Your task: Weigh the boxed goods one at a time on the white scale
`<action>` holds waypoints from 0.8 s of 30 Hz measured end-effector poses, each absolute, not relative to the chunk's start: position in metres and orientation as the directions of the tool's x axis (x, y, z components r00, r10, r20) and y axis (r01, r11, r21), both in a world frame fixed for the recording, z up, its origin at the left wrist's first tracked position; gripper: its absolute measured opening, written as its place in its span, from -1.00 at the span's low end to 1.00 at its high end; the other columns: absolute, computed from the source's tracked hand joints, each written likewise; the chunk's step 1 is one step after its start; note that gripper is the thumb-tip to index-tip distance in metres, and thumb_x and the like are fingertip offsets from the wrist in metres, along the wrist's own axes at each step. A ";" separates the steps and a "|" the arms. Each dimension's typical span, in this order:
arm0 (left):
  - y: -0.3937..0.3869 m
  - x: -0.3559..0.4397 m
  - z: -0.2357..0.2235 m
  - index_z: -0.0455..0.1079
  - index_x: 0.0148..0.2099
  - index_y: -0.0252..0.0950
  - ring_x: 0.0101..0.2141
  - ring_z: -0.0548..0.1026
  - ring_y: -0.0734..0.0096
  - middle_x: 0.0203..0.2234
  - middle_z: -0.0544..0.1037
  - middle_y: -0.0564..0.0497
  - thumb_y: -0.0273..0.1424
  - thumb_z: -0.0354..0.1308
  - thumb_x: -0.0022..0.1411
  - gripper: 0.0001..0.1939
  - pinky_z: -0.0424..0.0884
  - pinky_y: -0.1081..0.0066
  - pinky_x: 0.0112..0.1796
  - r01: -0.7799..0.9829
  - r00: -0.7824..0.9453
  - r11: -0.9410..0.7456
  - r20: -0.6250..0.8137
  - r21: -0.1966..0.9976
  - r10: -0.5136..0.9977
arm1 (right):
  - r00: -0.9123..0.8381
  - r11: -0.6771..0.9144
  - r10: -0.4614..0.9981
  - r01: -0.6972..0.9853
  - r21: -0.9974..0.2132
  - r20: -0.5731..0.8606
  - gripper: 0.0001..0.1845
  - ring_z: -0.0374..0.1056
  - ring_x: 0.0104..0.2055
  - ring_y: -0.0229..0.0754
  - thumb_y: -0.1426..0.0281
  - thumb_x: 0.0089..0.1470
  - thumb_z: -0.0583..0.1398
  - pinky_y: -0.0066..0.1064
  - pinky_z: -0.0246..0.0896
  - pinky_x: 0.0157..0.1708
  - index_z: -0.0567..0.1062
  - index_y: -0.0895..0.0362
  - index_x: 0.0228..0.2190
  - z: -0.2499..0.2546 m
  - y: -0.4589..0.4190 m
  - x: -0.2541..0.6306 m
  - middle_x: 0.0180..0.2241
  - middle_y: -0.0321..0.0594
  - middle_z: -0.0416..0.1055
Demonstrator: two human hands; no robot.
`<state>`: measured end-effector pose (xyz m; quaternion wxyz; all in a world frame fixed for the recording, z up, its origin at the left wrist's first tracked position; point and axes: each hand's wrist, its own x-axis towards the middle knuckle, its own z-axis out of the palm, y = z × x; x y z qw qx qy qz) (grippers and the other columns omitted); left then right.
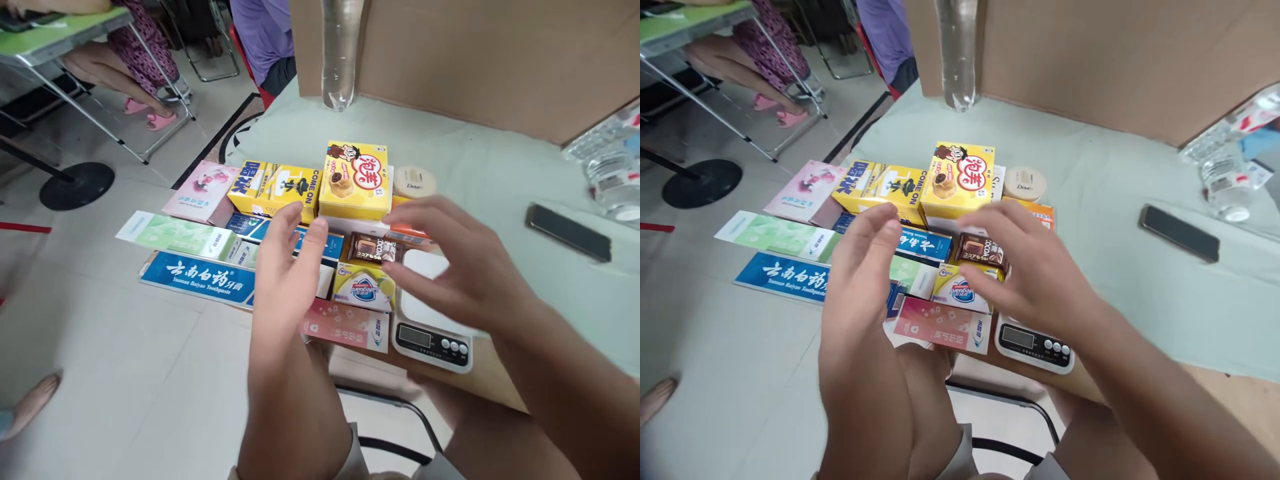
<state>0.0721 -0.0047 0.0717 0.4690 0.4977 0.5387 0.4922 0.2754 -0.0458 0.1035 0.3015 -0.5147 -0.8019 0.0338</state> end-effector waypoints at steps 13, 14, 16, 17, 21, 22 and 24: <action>0.004 0.051 0.064 0.41 0.32 -0.11 0.44 0.29 0.11 0.41 0.38 -0.01 0.09 0.07 0.45 -0.42 0.18 0.10 0.47 -0.168 -0.010 0.186 -0.191 0.968 0.982 | -0.413 0.374 0.899 0.897 -0.236 -0.144 0.35 -0.08 0.50 0.69 -0.05 -0.38 0.59 0.51 0.08 0.32 0.27 -0.08 0.40 0.100 0.135 0.309 0.53 0.09 -0.07; 0.005 0.052 0.064 0.41 0.32 -0.11 0.44 0.30 0.09 0.40 0.39 -0.02 0.09 0.08 0.44 -0.41 0.18 0.07 0.47 -0.172 0.001 0.196 -0.198 0.965 0.980 | -0.380 0.336 0.905 0.914 -0.227 -0.190 0.39 -0.17 0.51 0.76 -0.06 -0.42 0.60 0.60 0.03 0.30 0.25 -0.12 0.42 0.096 0.134 0.311 0.56 0.07 -0.15; 0.006 0.054 0.060 0.42 0.32 -0.12 0.43 0.30 0.06 0.39 0.40 -0.04 0.13 0.09 0.42 -0.38 0.18 0.05 0.47 -0.169 0.012 0.199 -0.200 0.965 0.980 | -0.340 0.292 0.910 0.932 -0.215 -0.237 0.47 -0.25 0.51 0.84 -0.05 -0.51 0.62 0.72 -0.05 0.27 0.24 -0.16 0.42 0.087 0.133 0.313 0.58 0.06 -0.22; 0.007 0.055 0.058 0.42 0.32 -0.12 0.43 0.31 0.04 0.39 0.41 -0.04 0.16 0.09 0.41 -0.35 0.19 0.05 0.47 -0.163 0.017 0.197 -0.197 0.967 0.980 | -0.335 0.287 0.910 0.934 -0.214 -0.243 0.50 -0.26 0.51 0.85 -0.04 -0.55 0.63 0.74 -0.06 0.26 0.23 -0.16 0.43 0.082 0.132 0.313 0.58 0.07 -0.22; 0.009 0.058 0.050 0.43 0.31 -0.13 0.40 0.35 0.00 0.37 0.43 -0.08 0.22 0.04 0.40 -0.30 0.27 0.07 0.43 -0.125 0.034 0.176 -0.173 0.976 0.984 | -0.379 0.340 0.915 0.909 -0.240 -0.136 0.38 -0.31 0.55 0.72 -0.03 -0.44 0.61 0.59 -0.10 0.37 0.29 -0.13 0.40 0.067 0.131 0.311 0.58 0.03 -0.20; 0.009 0.058 0.049 0.43 0.31 -0.14 0.40 0.36 0.01 0.37 0.44 -0.08 0.22 0.03 0.40 -0.30 0.29 0.08 0.42 -0.116 0.033 0.168 -0.166 0.979 0.986 | -0.407 0.375 0.909 0.893 -0.247 -0.091 0.31 -0.36 0.56 0.67 -0.05 -0.39 0.60 0.52 -0.11 0.41 0.33 -0.12 0.38 0.064 0.131 0.311 0.58 -0.01 -0.21; 0.010 0.059 0.047 0.44 0.30 -0.14 0.39 0.37 0.02 0.36 0.44 -0.08 0.22 0.02 0.41 -0.30 0.30 0.10 0.41 -0.101 0.029 0.156 -0.154 0.983 0.988 | -0.473 0.452 0.880 0.857 -0.247 -0.032 0.24 -0.44 0.57 0.65 -0.08 -0.38 0.58 0.49 -0.12 0.42 0.39 -0.13 0.34 0.060 0.132 0.310 0.58 -0.07 -0.22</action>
